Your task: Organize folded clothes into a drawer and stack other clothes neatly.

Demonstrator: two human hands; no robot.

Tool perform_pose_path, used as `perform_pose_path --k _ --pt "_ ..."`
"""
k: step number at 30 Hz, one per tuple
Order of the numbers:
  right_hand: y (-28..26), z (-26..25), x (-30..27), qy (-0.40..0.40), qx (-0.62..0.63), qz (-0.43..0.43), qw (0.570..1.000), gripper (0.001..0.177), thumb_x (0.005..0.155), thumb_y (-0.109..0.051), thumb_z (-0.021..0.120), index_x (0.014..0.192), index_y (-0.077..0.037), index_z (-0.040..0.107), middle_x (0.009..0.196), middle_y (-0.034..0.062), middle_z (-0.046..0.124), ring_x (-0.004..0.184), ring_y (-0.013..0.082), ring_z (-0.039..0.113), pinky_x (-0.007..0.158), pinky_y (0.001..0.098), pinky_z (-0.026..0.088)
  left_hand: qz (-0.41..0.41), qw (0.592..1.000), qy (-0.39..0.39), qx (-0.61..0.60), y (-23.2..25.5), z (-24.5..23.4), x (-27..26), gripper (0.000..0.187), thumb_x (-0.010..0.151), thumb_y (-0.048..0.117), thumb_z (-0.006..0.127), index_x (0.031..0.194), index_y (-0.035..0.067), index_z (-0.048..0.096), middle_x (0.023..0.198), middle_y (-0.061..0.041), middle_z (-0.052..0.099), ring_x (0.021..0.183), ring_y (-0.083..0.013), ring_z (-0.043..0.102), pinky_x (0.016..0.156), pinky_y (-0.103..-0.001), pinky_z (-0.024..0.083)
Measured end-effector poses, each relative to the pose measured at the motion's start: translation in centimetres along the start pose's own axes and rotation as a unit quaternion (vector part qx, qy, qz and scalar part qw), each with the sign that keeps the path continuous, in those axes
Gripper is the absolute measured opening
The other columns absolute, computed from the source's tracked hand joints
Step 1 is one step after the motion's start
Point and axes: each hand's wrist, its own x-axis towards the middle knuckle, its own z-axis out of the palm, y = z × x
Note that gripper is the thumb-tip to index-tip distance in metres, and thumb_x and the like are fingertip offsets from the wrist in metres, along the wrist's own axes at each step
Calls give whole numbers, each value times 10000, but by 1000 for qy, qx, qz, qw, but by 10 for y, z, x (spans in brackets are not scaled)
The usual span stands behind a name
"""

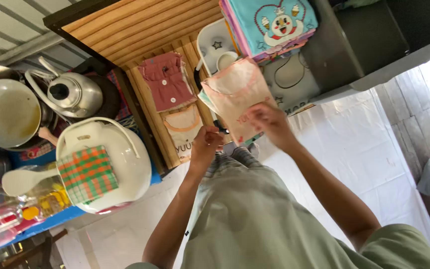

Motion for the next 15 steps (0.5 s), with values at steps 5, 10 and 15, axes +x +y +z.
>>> perform_pose_path --k 5,10,15 --pt "-17 -61 -21 93 -120 -4 988 184 1010 -126 666 1160 -20 652 951 49 688 837 97 644 687 254 545 -53 997 51 6 16 45 -5 381 868 85 749 1175 -6 543 835 -89 692 710 -155 693 621 -288 581" --pt "-23 -86 -25 88 -200 16 976 258 959 -159 714 1159 -14 639 917 65 720 799 106 698 684 277 567 -55 995 82 -31 12 65 -6 334 847 78 777 1103 -35 594 809 -86 695 671 -133 640 620 -273 534" --pt "-39 -82 -24 53 -187 164 967 304 953 -194 724 1142 -16 566 792 129 732 666 167 701 606 332 573 -74 987 144 23 -3 71 2 204 862 111 793 819 -14 637 724 -72 644 621 -125 588 581 -271 481"
